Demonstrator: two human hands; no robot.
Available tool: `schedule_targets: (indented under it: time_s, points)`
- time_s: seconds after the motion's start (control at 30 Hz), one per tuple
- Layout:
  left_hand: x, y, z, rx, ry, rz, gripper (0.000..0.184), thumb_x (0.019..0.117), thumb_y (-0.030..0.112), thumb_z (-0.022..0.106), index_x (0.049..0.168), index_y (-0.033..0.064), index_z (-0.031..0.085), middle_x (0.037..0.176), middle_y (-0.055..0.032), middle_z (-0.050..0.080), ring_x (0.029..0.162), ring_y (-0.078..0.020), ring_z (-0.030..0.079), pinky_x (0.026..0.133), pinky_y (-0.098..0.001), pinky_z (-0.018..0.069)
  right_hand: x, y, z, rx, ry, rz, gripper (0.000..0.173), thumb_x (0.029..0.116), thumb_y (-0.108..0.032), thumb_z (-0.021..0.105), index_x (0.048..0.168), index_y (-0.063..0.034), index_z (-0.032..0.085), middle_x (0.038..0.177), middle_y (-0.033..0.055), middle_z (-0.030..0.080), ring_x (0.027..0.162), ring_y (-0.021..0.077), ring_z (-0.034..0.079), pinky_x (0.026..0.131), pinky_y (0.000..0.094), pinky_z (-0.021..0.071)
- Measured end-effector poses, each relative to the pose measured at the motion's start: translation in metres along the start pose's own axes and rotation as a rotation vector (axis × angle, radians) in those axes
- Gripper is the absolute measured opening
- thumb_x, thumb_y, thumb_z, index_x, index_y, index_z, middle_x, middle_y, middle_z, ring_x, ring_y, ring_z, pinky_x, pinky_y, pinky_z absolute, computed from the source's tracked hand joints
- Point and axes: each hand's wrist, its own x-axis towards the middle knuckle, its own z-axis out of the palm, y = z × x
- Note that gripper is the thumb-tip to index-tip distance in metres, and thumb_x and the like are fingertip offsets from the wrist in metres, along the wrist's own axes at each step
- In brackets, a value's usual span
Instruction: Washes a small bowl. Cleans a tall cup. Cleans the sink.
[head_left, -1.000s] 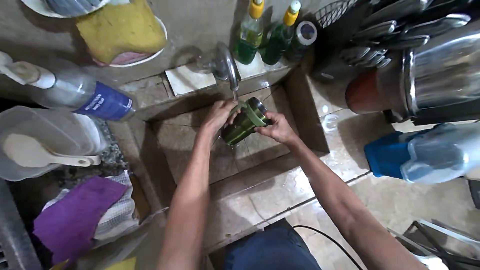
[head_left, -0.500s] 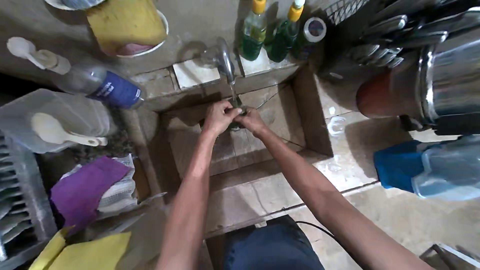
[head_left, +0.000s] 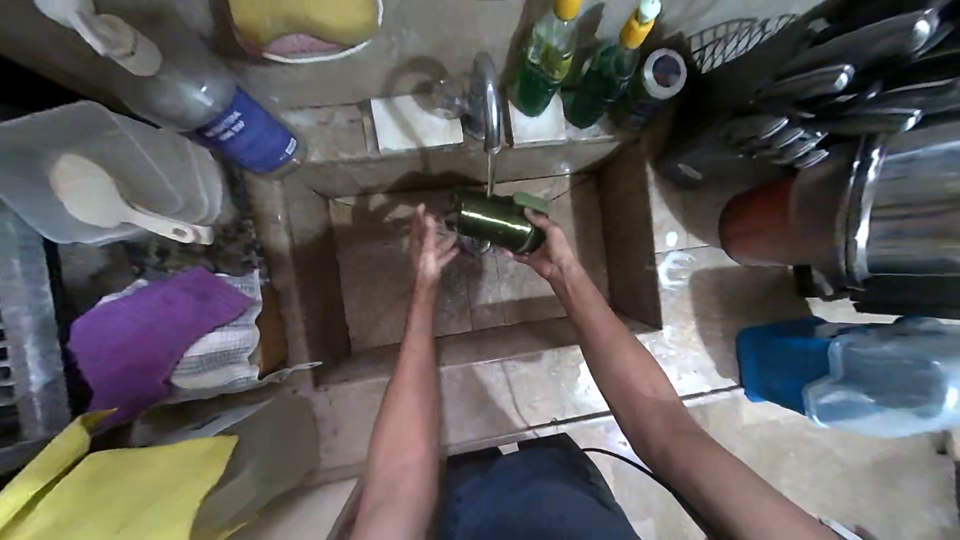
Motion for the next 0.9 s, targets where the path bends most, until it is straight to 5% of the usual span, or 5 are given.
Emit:
schedule_targets:
  time_s: [0.13, 0.4, 0.57, 0.77, 0.9]
  points:
    - [0.007, -0.005, 0.041, -0.254, -0.256, -0.074, 0.059, 0.108, 0.058, 0.031, 0.159, 0.0283, 0.036, 0.153, -0.0101, 0.05, 0.135, -0.0323, 0.054, 0.105, -0.0594, 0.0499, -0.003, -0.01, -0.018, 0.01, 0.021, 0.029, 0.054, 0.0959, -0.04, 0.066, 0.143, -0.0174, 0.053, 0.132, 0.0184, 0.062, 0.11, 0.0386, 0.067, 0.083, 0.0584, 0.0599]
    - [0.012, -0.008, 0.077, -0.385, -0.322, -0.019, 0.068, 0.0993, 0.035, 0.054, 0.161, 0.0265, 0.029, 0.159, -0.009, 0.041, 0.143, -0.0277, 0.043, 0.113, -0.0563, 0.041, -0.001, -0.007, -0.028, 0.251, 0.009, 0.131, 0.057, 0.097, -0.053, 0.057, 0.144, -0.0199, 0.051, 0.133, 0.0177, 0.061, 0.11, 0.0374, 0.066, 0.083, 0.0572, 0.0586]
    - [0.023, -0.009, 0.079, -0.43, -0.288, 0.074, 0.06, 0.1037, 0.042, 0.049, 0.157, 0.0181, 0.036, 0.15, -0.0103, 0.052, 0.137, -0.0261, 0.051, 0.112, -0.0522, 0.0455, -0.009, -0.007, -0.007, 0.319, 0.101, 0.197, 0.06, 0.0943, -0.053, 0.061, 0.143, -0.0195, 0.052, 0.133, 0.0174, 0.061, 0.113, 0.0368, 0.065, 0.087, 0.0572, 0.058]
    - [0.031, 0.002, 0.071, -0.501, -0.292, 0.042, 0.041, 0.1076, 0.03, 0.04, 0.143, 0.0134, 0.054, 0.134, -0.0095, 0.062, 0.122, -0.0238, 0.06, 0.102, -0.0468, 0.0521, -0.02, -0.004, -0.01, 0.209, 0.067, 0.128, 0.056, 0.0954, -0.049, 0.062, 0.142, -0.0199, 0.053, 0.13, 0.0185, 0.062, 0.104, 0.0375, 0.067, 0.079, 0.0565, 0.0595]
    - [0.029, 0.005, 0.059, -0.308, -0.188, -0.087, 0.049, 0.1103, 0.044, 0.041, 0.14, 0.0087, 0.056, 0.13, -0.0119, 0.066, 0.117, -0.0247, 0.064, 0.099, -0.0469, 0.0553, -0.023, 0.004, -0.01, 0.083, 0.135, -0.054, 0.048, 0.0991, -0.036, 0.064, 0.141, -0.0146, 0.053, 0.129, 0.0191, 0.063, 0.105, 0.0379, 0.068, 0.079, 0.0577, 0.0604]
